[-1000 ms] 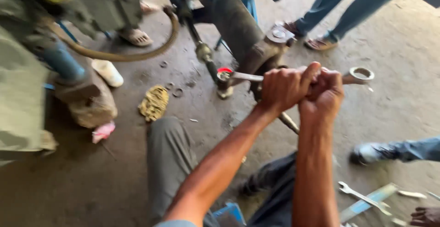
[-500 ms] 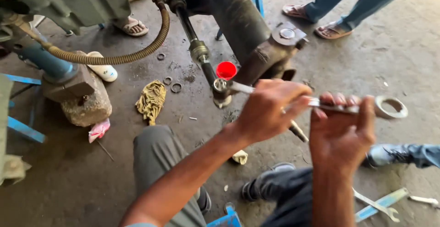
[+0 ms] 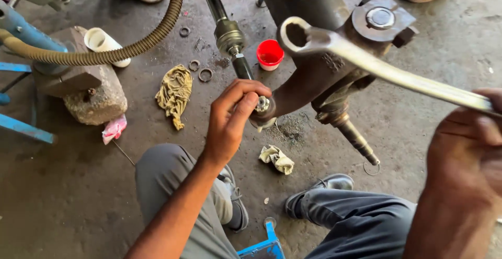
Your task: Tightening and servicing components of a tractor's front axle and steering system using wrenches.
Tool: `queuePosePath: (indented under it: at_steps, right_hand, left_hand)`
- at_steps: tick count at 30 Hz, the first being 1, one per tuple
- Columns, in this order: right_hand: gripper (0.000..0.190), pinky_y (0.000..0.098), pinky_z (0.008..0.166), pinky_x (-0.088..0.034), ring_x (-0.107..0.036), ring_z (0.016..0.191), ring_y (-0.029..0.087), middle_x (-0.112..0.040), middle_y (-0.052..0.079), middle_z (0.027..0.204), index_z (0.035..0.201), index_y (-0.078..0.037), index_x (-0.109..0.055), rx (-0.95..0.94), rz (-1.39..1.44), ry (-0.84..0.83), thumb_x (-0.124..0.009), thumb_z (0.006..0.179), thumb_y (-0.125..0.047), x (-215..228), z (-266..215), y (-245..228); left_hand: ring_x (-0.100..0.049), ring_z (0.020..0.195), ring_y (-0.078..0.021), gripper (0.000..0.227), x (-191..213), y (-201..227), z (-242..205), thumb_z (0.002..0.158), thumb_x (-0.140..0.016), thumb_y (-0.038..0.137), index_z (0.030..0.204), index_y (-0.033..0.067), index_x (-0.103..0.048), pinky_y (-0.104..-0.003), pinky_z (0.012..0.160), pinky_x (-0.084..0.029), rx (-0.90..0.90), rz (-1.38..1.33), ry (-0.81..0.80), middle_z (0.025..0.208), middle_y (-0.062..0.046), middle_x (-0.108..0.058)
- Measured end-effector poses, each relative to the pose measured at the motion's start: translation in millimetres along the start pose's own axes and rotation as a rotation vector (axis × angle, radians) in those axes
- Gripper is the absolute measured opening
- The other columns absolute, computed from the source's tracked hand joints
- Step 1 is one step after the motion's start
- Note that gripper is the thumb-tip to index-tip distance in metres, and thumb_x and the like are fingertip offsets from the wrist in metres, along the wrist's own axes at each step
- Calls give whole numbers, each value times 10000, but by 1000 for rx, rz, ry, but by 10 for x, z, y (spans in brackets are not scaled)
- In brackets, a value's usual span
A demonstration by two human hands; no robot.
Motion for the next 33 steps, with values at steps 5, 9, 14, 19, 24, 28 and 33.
queuePosePath:
  at_steps: [5, 9, 14, 19, 24, 28, 33]
  right_hand:
    - [385, 174, 566, -445, -586, 756, 168, -528, 87, 827, 894, -17, -464, -34, -11, -4, -427, 1251, -156, -278, -73, 555]
    - [459, 197, 518, -417, -630, 756, 164, -555, 20, 765, 850, -100, -475, -78, -119, 1, -500, 1257, -310, -487, -163, 912]
    - [392, 222, 537, -427, -615, 742, 163, -552, 20, 757, 929, -83, -533, -71, -186, -25, -550, 1227, -337, -774, -548, 1198]
    - [206, 338, 788, -577, -682, 990, 216, -687, 94, 1071, 1101, -84, -638, -54, -679, -292, -573, 1104, -279, -1127, -1335, 1711]
    - [316, 353, 833, -629, -710, 970, 209, -719, 118, 1174, 1200, 10, -661, -347, -1237, -568, -638, 1034, -258, -828, -1832, 2429]
    - [626, 382, 816, -556, -670, 985, 206, -682, 139, 1182, 1342, -13, -522, -512, -1493, -962, -788, 852, -298, -676, -2102, 2849]
    - [661, 407, 832, -571, -717, 956, 248, -733, 93, 1148, 1380, -143, -505, -1006, -1767, -1065, -789, 837, -391, 67, -2019, 3260]
  left_hand:
    - [-632, 1134, -124, 258, -71, -220, -63, 1128, -491, 175, 1131, 13, -693, -288, 1033, -492, 51, -231, -39, 1191, -47, -672]
    - [-624, 1126, -141, 262, -44, -305, -145, 1132, -494, 197, 1234, 11, -647, -313, 1040, -468, 161, -272, 54, 1182, -71, -683]
    - [-634, 1186, -161, 352, 103, -210, -324, 1122, -436, 253, 1306, 22, -628, -353, 1123, -462, 135, -411, 142, 1242, -70, -682]
    - [-666, 1084, -235, 358, 545, -598, -677, 1040, -447, 267, 1238, 42, -642, -394, 1000, -507, 340, -907, 462, 1175, -119, -722]
    - [-710, 972, -284, 265, 715, -1665, -1185, 995, -502, 273, 1045, 38, -613, -433, 906, -575, 486, -1244, 717, 1057, -132, -712]
    - [-735, 863, -299, 224, 625, -2473, -1623, 976, -531, 145, 1044, -50, -617, -412, 778, -604, 729, -1146, 719, 949, -144, -709]
    - [-676, 711, -283, 161, 948, -4204, -2112, 917, -590, 70, 978, -79, -582, -420, 656, -608, 840, -859, 984, 843, -178, -672]
Point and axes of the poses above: each hand's wrist, its own z-axis towards the middle knuckle, its own x-axis out of the back of the hand, y = z × x, the point moved 6 cm from there along z, towards the middle knuckle
